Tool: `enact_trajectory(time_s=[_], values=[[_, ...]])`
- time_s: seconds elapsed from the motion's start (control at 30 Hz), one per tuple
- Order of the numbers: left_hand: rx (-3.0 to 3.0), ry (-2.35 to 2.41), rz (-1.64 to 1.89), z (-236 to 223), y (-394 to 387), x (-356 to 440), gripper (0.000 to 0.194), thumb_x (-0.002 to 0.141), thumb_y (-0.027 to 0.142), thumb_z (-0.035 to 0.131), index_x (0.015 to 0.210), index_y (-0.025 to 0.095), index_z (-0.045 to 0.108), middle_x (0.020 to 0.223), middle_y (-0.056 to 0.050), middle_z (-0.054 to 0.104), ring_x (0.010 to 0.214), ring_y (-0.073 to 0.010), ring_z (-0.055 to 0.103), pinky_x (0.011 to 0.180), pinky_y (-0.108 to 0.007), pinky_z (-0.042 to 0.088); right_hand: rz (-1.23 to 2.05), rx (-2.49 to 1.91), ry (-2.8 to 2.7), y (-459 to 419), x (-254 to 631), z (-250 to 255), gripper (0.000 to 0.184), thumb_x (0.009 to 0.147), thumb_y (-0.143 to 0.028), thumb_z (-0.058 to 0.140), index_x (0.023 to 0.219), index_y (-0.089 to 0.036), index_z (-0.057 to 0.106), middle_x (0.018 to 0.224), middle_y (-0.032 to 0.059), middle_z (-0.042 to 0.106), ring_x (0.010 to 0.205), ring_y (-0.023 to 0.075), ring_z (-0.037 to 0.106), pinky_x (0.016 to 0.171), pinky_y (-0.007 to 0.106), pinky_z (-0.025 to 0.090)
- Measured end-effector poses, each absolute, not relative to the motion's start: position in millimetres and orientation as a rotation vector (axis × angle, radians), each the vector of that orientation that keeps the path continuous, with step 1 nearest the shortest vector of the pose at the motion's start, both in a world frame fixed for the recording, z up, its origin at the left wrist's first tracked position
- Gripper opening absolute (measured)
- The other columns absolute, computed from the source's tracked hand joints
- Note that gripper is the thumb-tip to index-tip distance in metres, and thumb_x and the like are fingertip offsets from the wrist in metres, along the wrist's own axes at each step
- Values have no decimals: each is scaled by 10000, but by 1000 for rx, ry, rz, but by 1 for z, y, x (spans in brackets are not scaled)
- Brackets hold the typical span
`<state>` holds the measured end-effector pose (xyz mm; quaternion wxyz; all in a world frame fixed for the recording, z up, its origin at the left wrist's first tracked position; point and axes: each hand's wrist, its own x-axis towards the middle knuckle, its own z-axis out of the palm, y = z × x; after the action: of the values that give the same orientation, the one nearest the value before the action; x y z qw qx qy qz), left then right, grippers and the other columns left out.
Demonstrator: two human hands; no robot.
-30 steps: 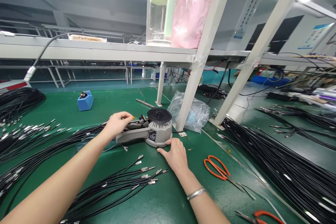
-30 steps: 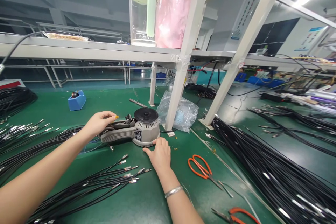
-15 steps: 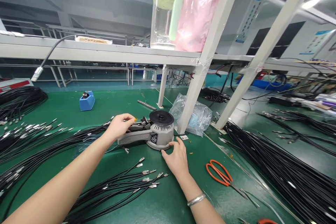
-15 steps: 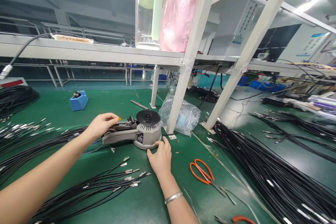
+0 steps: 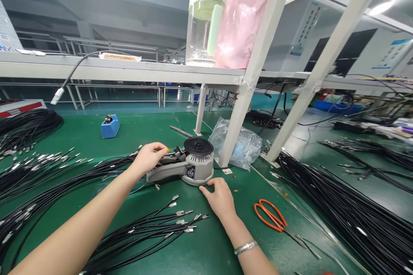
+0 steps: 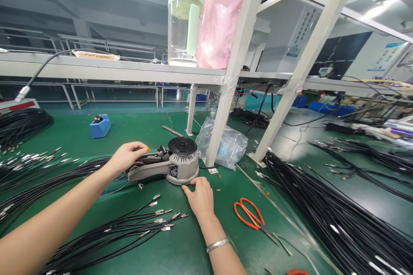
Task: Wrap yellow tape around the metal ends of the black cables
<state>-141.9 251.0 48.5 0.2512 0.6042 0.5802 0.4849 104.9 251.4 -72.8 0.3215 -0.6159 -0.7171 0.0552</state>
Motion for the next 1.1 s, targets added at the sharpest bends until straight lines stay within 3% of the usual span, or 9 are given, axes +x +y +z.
enact_trajectory(time_s=[0.03, 0.13, 0.37, 0.67, 0.93, 1.1], values=[[1654, 1582, 1330, 48, 252, -142, 227, 656, 401, 605, 633, 184, 668, 607, 3, 640, 562, -156, 562, 529, -262, 438, 123, -1606, -1919, 247, 100, -71, 70, 790, -250, 612, 773, -183, 609, 879, 83, 647, 892, 258, 617, 785, 358, 450], [1690, 1611, 1405, 42, 256, -140, 226, 685, 395, 588, 653, 190, 677, 613, 2, 648, 564, -161, 570, 545, -275, 453, 76, -1587, -1986, 240, 86, -69, 174, 835, -161, 528, 682, -192, 605, 796, 55, 638, 804, 215, 608, 722, 303, 423], [1786, 1804, 1763, 6, 264, -118, 178, 781, 293, 521, 742, 228, 682, 836, -57, 663, 909, -242, 561, 862, -402, 413, 28, -1674, -1914, 248, 99, -71, 221, 840, -186, 528, 629, -198, 592, 736, 22, 624, 663, 158, 593, 597, 248, 386], [1962, 1839, 1892, -8, 269, -106, 166, 827, 243, 507, 773, 222, 663, 784, -49, 632, 843, -230, 557, 815, -385, 427, 21, -1668, -1942, 247, 101, -67, 203, 818, -184, 550, 631, -203, 628, 729, 5, 637, 686, 142, 594, 649, 233, 385], [1997, 1807, 1997, -11, 270, -95, 167, 853, 224, 471, 798, 200, 627, 846, -63, 593, 882, -214, 547, 852, -376, 433, 23, -1671, -1930, 246, 98, -65, 200, 800, -157, 551, 620, -199, 626, 745, 17, 648, 751, 161, 596, 674, 248, 365], [1918, 1824, 2066, -14, 273, -91, 164, 858, 219, 449, 804, 195, 602, 893, -71, 559, 901, -206, 548, 846, -370, 450, 31, -1699, -1882, 245, 99, -64, 232, 806, -164, 533, 595, -199, 622, 701, 24, 638, 687, 163, 584, 636, 258, 355]])
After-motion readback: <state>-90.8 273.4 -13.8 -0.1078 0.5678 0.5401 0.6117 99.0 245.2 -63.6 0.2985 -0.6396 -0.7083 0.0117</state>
